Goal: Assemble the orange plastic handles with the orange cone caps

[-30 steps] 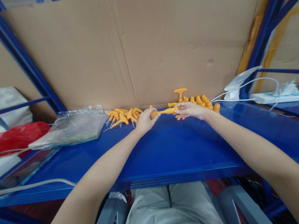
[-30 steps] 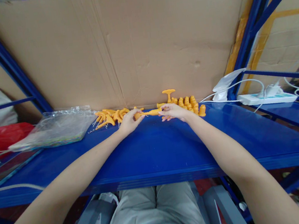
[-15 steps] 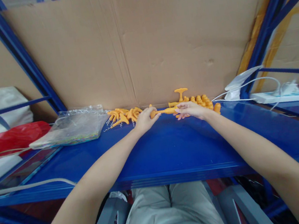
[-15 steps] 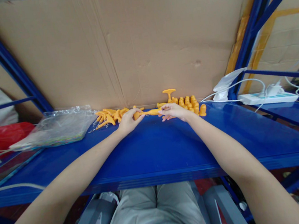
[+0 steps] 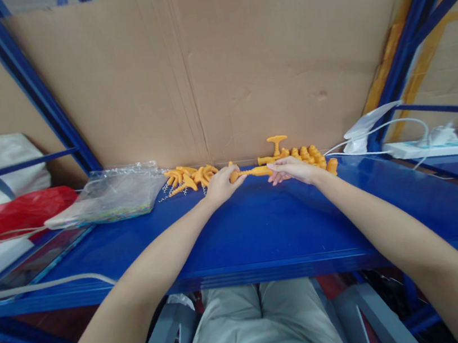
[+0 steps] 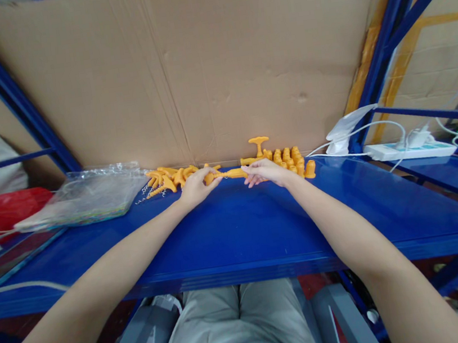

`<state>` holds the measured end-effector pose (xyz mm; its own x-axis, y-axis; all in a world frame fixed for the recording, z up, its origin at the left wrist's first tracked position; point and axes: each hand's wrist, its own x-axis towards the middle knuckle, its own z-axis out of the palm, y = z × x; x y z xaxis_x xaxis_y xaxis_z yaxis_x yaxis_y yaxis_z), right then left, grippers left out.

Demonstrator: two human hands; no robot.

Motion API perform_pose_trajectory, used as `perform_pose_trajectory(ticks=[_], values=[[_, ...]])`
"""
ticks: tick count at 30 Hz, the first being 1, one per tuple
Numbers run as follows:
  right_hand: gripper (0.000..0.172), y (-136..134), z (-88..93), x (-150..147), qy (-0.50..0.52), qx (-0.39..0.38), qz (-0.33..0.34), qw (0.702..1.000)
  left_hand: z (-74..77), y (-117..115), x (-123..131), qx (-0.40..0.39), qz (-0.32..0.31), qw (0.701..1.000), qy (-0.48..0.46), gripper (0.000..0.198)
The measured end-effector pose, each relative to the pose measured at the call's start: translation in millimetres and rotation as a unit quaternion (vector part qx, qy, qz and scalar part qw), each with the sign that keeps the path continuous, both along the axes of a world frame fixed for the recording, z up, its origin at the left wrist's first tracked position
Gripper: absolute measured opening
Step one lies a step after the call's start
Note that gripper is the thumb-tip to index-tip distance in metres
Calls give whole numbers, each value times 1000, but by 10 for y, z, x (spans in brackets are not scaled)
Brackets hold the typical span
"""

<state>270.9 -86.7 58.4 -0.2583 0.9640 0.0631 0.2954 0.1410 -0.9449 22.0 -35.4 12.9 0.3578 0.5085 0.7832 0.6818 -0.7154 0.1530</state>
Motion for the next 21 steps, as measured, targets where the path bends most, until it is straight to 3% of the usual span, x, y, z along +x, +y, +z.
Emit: perform_pose_trajectory(ticks=[9, 16, 18, 21], values=[[48, -23, 23, 2, -38, 9, 4, 999, -20, -2, 5, -3, -4, 1000, -6, 25], [49, 17, 10, 21, -76, 23, 1, 997, -15, 5, 21, -21, -5, 1000, -3, 23], [44, 62, -16, 22, -101, 66, -14, 993, -10, 10, 23, -33, -7, 999, -4, 23], [32, 119, -59, -9, -120, 202, -50, 971, 7, 2, 28, -45, -12, 999, -18, 23]])
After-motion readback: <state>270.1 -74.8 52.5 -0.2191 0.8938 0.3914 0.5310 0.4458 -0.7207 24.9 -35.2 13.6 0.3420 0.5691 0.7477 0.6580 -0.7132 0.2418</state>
